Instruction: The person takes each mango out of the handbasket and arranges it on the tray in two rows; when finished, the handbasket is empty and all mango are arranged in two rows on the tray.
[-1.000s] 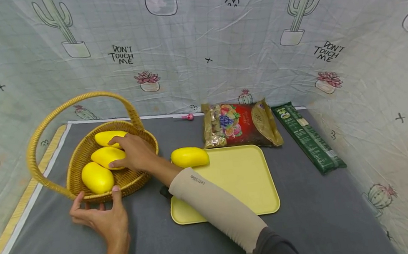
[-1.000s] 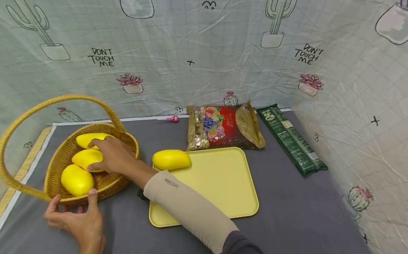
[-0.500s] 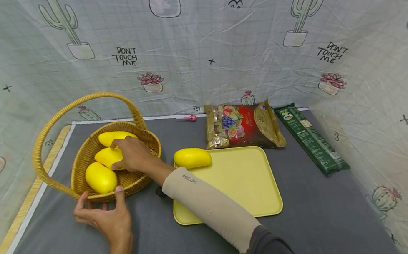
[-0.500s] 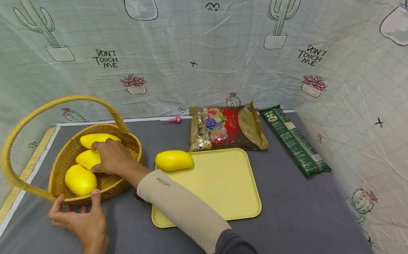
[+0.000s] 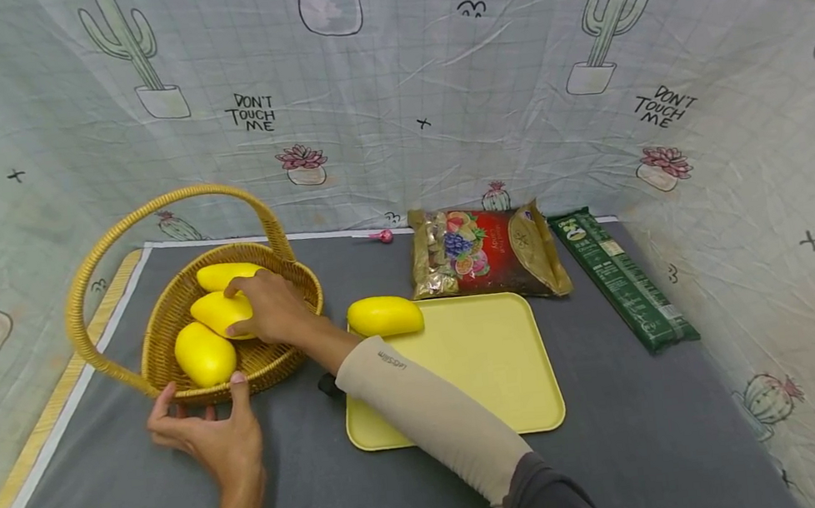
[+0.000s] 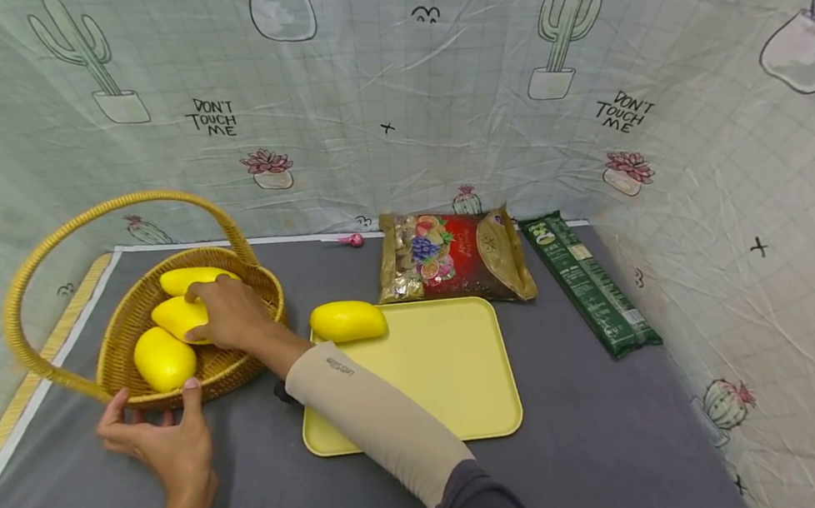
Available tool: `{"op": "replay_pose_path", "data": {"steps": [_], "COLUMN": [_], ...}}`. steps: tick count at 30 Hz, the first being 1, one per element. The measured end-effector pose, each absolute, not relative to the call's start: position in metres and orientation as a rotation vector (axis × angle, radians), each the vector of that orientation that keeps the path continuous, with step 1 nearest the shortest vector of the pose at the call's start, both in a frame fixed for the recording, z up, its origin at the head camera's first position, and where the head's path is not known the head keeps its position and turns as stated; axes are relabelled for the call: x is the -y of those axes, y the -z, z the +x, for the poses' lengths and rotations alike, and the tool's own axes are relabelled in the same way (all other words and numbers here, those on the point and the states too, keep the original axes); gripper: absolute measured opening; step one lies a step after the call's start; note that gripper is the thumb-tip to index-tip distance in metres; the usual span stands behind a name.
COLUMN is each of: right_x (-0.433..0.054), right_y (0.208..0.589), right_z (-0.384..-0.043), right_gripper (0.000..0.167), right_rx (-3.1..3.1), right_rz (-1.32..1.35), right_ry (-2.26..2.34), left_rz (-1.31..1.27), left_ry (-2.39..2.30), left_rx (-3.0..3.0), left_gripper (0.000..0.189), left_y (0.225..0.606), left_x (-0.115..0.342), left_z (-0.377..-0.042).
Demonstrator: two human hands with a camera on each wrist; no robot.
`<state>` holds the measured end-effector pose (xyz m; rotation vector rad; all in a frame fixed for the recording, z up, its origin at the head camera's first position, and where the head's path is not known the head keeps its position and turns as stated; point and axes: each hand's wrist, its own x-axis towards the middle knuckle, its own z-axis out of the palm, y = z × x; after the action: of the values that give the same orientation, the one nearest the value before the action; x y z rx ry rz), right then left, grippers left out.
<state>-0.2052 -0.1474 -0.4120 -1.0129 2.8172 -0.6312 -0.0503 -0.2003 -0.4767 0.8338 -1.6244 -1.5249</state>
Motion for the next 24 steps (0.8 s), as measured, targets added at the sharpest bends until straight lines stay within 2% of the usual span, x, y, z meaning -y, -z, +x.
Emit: {"op": "replay_pose_path", "data": {"steps": [13,24], "right_x": [0.105,0.062], "right_y": [0.394,0.385], "right_z": [-0.194,-0.188], "right_gripper": [0.059,0.058], "right_rx": [-2.776,-2.694], "right_rz": [-1.099,-1.059], "right_ry": [0.921,1.204], "left_rz": [0.831,0.836], "left_ry": [1.541,1.546], "left_rx": [1.615,1.611], "left_gripper": [0.074,0.074], "left_y": [0.478,0.476], "left_x": [0.201,0.201], "left_z": [-0.051,-0.051]}}
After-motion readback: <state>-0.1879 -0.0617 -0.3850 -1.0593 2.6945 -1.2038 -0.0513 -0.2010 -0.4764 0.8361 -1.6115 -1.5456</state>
